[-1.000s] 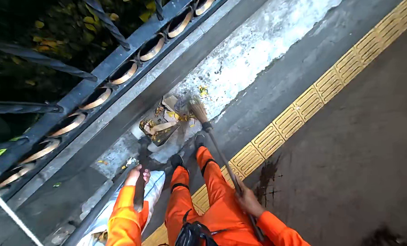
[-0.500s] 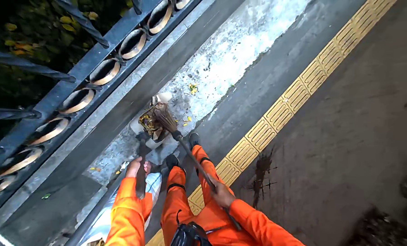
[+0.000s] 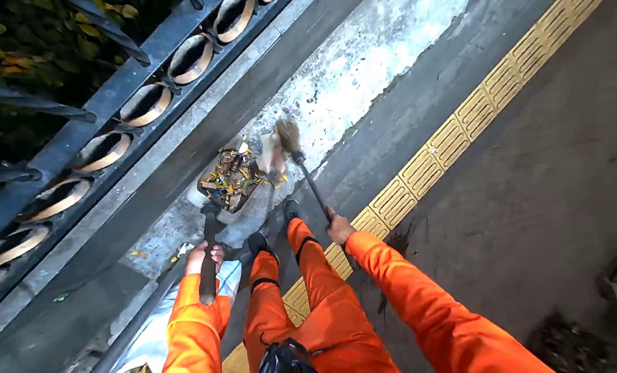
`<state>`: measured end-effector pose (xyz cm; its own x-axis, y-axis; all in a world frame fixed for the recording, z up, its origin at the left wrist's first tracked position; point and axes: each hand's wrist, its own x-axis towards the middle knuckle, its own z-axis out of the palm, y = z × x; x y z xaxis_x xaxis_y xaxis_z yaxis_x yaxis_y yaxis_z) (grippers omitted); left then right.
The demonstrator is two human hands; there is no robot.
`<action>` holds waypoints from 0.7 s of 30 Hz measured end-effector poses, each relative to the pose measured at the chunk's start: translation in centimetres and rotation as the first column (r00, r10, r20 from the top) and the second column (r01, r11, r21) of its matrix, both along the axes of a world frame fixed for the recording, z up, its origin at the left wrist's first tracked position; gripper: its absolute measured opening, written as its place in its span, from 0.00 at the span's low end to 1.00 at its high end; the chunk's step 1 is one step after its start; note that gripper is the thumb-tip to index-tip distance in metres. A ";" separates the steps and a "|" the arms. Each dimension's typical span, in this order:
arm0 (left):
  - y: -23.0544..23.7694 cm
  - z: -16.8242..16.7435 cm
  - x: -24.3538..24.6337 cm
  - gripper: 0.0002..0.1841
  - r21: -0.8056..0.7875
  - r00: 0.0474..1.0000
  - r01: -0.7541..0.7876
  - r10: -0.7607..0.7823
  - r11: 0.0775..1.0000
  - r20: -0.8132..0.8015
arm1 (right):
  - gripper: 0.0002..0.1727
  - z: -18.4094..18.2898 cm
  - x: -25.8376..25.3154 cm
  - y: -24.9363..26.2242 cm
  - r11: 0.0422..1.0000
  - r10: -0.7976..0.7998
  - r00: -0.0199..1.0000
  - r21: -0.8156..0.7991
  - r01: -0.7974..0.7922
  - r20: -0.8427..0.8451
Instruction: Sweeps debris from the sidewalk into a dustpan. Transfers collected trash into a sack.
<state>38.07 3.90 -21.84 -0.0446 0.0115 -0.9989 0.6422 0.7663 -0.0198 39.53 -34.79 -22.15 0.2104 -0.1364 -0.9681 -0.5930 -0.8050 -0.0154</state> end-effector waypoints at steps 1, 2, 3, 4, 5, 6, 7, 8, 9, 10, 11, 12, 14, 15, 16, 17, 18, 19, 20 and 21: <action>-0.2 -0.1 0.2 0.20 0.004 1.000 -0.002 0.002 1.000 -0.004 | 0.53 0.5 -0.9 1.2 0.998 0.057 0.998 0.034 -0.057 -0.009; -0.3 -0.3 0.5 0.20 0.011 1.000 0.002 -0.002 1.000 -0.007 | 0.54 0.8 -1.8 2.6 0.993 0.106 0.994 0.062 -0.104 -0.018; -0.6 -0.4 0.8 0.19 0.022 1.000 0.007 -0.006 1.000 -0.010 | 0.53 1.3 -2.4 3.8 0.984 0.160 0.986 0.091 -0.155 -0.041; -0.7 -0.4 0.9 0.19 0.033 1.000 0.013 -0.012 0.999 -0.016 | 0.52 1.8 -2.9 4.9 0.973 0.203 0.976 0.128 -0.192 -0.075; -0.6 -0.5 0.8 0.18 0.042 1.000 0.011 -0.010 0.999 -0.024 | 0.51 2.3 -3.6 5.6 0.962 0.230 0.969 0.171 -0.213 -0.090; -0.3 -0.6 0.6 0.18 0.037 1.000 0.001 0.000 0.999 -0.023 | 0.51 2.8 -4.3 5.8 0.950 0.246 0.965 0.219 -0.222 -0.091; 0.2 -0.7 0.3 0.18 0.024 1.000 -0.014 0.014 1.000 -0.015 | 0.50 3.4 -5.0 5.3 0.938 0.255 0.963 0.264 -0.226 -0.082; 0.8 -0.8 -0.4 0.19 0.007 1.000 -0.024 0.024 1.000 0.002 | 0.49 4.1 -6.1 4.2 0.927 0.254 0.965 0.302 -0.223 -0.067; 1.7 -0.9 -1.5 0.19 -0.017 0.999 -0.033 0.034 0.999 0.022 | 0.49 5.4 -7.4 3.1 0.919 0.254 0.966 0.324 -0.224 -0.053; 2.7 -0.9 -2.7 0.20 -0.049 0.998 -0.049 0.052 0.998 0.041 | 0.49 7.1 -8.7 2.1 0.916 0.253 0.967 0.330 -0.229 -0.028; 3.8 -0.6 -3.7 0.22 -0.082 0.996 -0.066 0.070 0.994 0.048 | 0.48 8.9 -10.0 1.1 0.921 0.240 0.971 0.320 -0.225 -0.007; 4.9 -0.1 -4.6 0.23 -0.109 0.996 -0.067 0.072 0.992 0.050 | 0.47 10.6 -11.2 0.4 0.934 0.217 0.976 0.289 -0.210 0.007; 7.0 1.2 -5.4 0.24 -0.140 0.997 -0.056 0.062 0.989 0.043 | 0.46 12.5 -12.7 -0.4 0.965 0.136 0.989 0.219 -0.144 0.053; 7.8 1.8 -5.4 0.24 -0.143 0.998 -0.051 0.057 0.988 0.040 | 0.46 12.4 -12.5 -0.1 0.978 0.086 0.994 0.183 -0.098 0.072; 8.5 2.1 -5.0 0.24 -0.136 0.998 -0.055 0.059 0.989 0.028 | 0.47 11.5 -11.4 0.5 0.987 0.035 0.995 0.151 -0.048 0.090; 8.9 2.4 -4.3 0.24 -0.118 0.999 -0.048 0.049 0.992 0.006 | 0.48 9.8 -9.9 1.4 0.992 -0.009 0.994 0.125 -0.005 0.112; 9.2 2.4 -3.6 0.23 -0.095 1.000 -0.023 0.021 0.995 -0.017 | 0.48 7.5 -8.0 2.5 0.994 -0.046 0.993 0.107 0.034 0.106; 9.2 2.1 -2.8 0.22 -0.064 0.999 0.012 -0.015 0.998 -0.034 | 0.48 5.1 -5.7 3.9 0.994 -0.062 0.993 0.098 0.051 0.104; 9.1 1.5 -2.2 0.20 -0.033 0.998 0.051 -0.052 0.998 -0.041 | 0.49 2.8 -3.4 5.3 0.995 -0.053 0.996 0.088 0.046 0.078; 8.8 1.1 -1.7 0.19 -0.005 0.995 0.085 -0.085 0.996 -0.051 | 0.49 1.1 -1.9 6.5 0.997 0.004 0.999 0.079 -0.007 0.040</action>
<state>36.40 12.68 -20.76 -0.0947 0.0145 -0.9954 0.7034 0.7086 -0.0566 37.68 -28.24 -21.04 0.2497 -0.0584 -0.9666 -0.5865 -0.8034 -0.1030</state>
